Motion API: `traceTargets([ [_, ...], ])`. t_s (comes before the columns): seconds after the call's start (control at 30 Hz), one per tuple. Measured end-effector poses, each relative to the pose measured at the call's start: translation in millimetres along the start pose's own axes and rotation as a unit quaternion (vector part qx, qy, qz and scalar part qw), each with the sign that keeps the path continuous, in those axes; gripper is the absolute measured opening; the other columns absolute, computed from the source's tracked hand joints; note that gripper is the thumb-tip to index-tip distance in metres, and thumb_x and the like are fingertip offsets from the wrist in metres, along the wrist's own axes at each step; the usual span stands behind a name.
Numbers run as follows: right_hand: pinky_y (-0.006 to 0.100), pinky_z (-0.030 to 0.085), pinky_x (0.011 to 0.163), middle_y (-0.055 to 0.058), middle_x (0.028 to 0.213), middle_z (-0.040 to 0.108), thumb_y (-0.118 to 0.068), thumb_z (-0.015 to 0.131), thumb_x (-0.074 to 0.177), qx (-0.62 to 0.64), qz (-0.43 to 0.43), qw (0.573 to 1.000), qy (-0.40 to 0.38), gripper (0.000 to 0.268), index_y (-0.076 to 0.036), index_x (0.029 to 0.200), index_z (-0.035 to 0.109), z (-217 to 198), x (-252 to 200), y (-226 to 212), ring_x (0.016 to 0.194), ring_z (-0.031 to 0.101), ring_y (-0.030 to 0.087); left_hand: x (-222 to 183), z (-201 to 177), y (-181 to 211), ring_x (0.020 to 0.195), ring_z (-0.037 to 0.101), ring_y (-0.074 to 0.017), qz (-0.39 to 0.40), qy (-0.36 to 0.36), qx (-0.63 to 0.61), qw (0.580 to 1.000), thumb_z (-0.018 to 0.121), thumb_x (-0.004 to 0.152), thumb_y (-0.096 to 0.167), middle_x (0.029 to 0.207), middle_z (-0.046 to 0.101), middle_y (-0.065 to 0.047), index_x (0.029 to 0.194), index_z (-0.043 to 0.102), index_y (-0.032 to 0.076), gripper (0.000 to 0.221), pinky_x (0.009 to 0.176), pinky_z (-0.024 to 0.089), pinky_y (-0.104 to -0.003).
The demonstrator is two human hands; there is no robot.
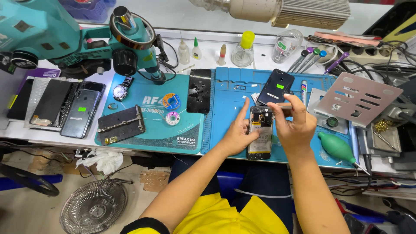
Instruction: Repairing a mobile phone by disassembling components and using precision tools on a repair bench
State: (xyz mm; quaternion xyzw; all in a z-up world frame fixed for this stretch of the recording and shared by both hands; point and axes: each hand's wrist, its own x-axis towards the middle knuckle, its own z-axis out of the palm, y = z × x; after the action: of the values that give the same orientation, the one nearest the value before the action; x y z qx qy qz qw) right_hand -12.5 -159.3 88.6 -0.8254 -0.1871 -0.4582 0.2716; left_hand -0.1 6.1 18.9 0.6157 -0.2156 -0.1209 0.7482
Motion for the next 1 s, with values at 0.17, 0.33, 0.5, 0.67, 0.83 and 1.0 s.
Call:
traceTargets([
  [0.17, 0.051, 0.043, 0.113, 0.027, 0.139, 0.064, 0.014, 0.050, 0.107, 0.182, 0.077, 0.979, -0.040, 0.043, 0.013, 0.149, 0.043, -12, 21, -22, 0.136, 0.054, 0.041, 12, 0, -38, 0.084, 0.075, -0.0255, -0.011, 0.003, -0.045, 0.999, 0.069, 0.091, -0.002, 0.107, 0.073, -0.020, 0.142, 0.053, 0.007, 0.054, 0.074, 0.064, -0.036],
  [0.33, 0.052, 0.046, 0.111, 0.015, 0.118, 0.072, 0.002, 0.076, 0.100, 0.062, 0.032, 0.998, -0.004, 0.031, 0.001, 0.130, 0.069, -18, 27, -21, 0.113, 0.066, 0.037, 7, 1, -17, 0.093, 0.073, -0.0301, 0.009, 0.008, -0.038, 0.999, 0.067, 0.092, -0.003, 0.104, 0.072, -0.022, 0.128, 0.058, 0.003, 0.037, 0.086, 0.061, -0.046],
  [0.5, 0.050, 0.055, 0.097, 0.024, 0.124, 0.072, 0.020, 0.064, 0.099, 0.137, 0.062, 0.988, -0.030, 0.041, 0.007, 0.138, 0.062, -14, 30, -29, 0.100, 0.074, 0.040, 9, 0, -14, 0.093, 0.073, -0.0307, 0.014, 0.003, -0.044, 0.999, 0.066, 0.092, -0.003, 0.104, 0.072, -0.021, 0.129, 0.058, 0.004, 0.038, 0.087, 0.060, -0.048],
  [0.67, 0.044, 0.053, 0.101, 0.021, 0.137, 0.067, 0.013, 0.057, 0.104, 0.187, 0.093, 0.977, -0.049, 0.046, 0.006, 0.149, 0.051, -10, 30, -29, 0.118, 0.067, 0.032, 7, 0, -12, 0.097, 0.070, -0.0319, 0.002, 0.004, -0.057, 0.998, 0.061, 0.094, -0.007, 0.107, 0.069, -0.024, 0.135, 0.053, 0.001, 0.042, 0.092, 0.058, -0.050],
  [0.83, 0.040, 0.061, 0.081, 0.015, 0.099, 0.079, 0.011, 0.078, 0.095, 0.095, 0.065, 0.993, -0.011, 0.034, 0.002, 0.127, 0.073, -5, 19, -20, 0.085, 0.076, 0.031, 8, -2, -11, 0.098, 0.070, -0.0326, 0.003, -0.002, -0.053, 0.999, 0.062, 0.094, -0.005, 0.109, 0.069, -0.025, 0.136, 0.052, 0.001, 0.044, 0.092, 0.058, -0.051],
  [1.0, 0.046, 0.062, 0.084, 0.025, 0.116, 0.075, 0.014, 0.061, 0.101, 0.174, 0.085, 0.980, -0.035, 0.039, 0.007, 0.139, 0.056, 4, 18, -28, 0.103, 0.074, 0.039, 8, 0, -17, 0.098, 0.071, -0.0307, 0.003, 0.000, -0.050, 0.999, 0.063, 0.096, -0.003, 0.110, 0.069, -0.023, 0.141, 0.050, 0.002, 0.047, 0.091, 0.059, -0.049],
])
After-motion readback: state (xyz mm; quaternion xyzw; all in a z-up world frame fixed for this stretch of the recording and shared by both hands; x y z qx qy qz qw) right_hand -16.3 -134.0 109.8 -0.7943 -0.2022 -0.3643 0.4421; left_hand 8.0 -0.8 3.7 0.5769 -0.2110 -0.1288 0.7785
